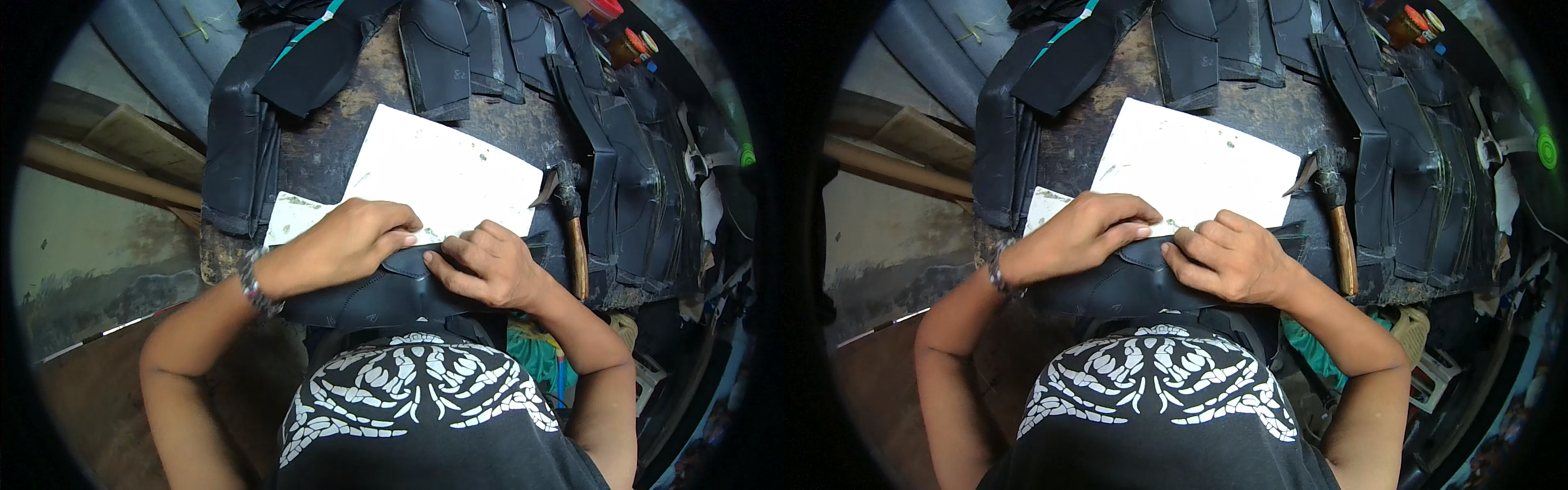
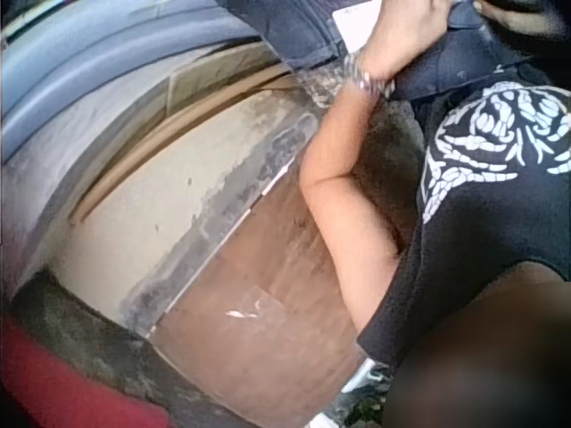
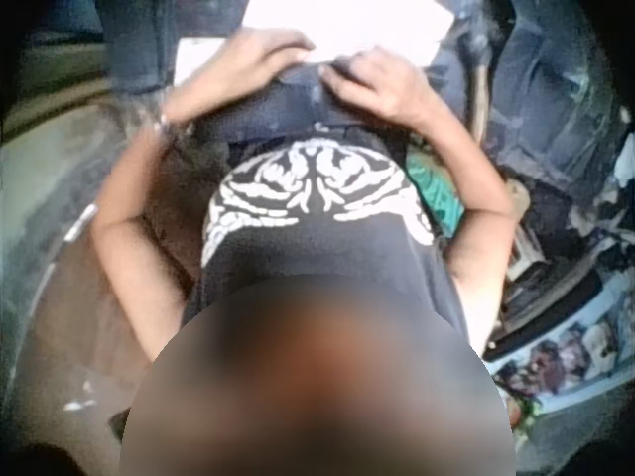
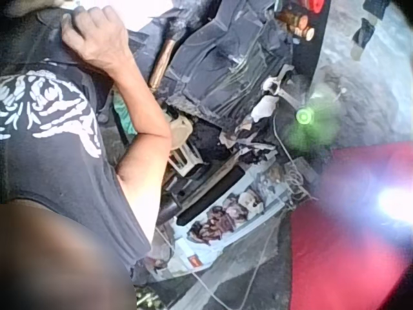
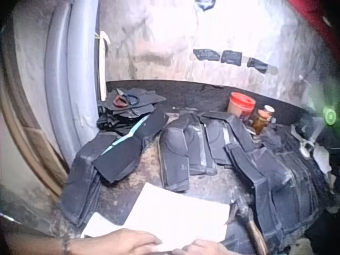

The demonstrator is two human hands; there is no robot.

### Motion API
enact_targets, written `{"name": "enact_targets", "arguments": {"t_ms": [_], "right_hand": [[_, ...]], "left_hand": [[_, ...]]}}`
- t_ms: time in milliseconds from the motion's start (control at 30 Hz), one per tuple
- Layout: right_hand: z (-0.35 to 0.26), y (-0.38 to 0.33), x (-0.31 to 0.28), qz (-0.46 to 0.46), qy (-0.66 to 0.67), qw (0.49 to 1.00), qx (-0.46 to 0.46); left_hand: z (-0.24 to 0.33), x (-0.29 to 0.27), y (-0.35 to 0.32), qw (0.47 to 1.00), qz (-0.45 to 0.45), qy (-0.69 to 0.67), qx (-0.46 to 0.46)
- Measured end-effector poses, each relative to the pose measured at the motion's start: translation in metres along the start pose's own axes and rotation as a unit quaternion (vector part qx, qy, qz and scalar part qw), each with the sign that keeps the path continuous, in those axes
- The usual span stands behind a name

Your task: The person repeatedly aligns black rubber shoe parts on a white board and taps them with a hammer to flatten or shape the edges. The person handles multiple similar parts one at a time, turning them over and repositioning them on the board.

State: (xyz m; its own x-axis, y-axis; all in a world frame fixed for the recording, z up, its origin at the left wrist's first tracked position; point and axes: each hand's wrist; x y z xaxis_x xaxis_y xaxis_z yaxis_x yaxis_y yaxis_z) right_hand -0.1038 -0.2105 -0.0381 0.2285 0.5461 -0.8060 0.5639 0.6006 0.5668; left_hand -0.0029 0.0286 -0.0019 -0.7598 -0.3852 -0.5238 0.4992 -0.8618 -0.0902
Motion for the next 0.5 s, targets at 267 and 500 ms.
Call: {"name": "enact_targets", "arguments": {"t_ms": [267,500], "right_hand": [[-0.002,-0.001,-0.024,-0.017,0.093,0.979,0.182],[-0.002,-0.006,-0.035,-0.05,0.087,0.987,0.125]], "left_hand": [[0.018,-0.001,0.018,0.988,-0.111,-0.021,-0.102],[0.013,-0.005,0.011,0.985,-0.146,-0.043,-0.082]]}}
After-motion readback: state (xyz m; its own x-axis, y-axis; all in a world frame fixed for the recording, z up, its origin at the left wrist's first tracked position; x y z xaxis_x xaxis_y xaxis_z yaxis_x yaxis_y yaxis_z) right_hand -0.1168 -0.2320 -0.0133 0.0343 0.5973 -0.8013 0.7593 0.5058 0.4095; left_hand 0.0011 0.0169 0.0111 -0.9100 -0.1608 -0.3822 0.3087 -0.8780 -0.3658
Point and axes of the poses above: each hand's wrist, its own y-axis towards the middle knuckle, its own x-axis out of the palm, z = x × y, and after that the axes turned 3 degrees about z, right-handed
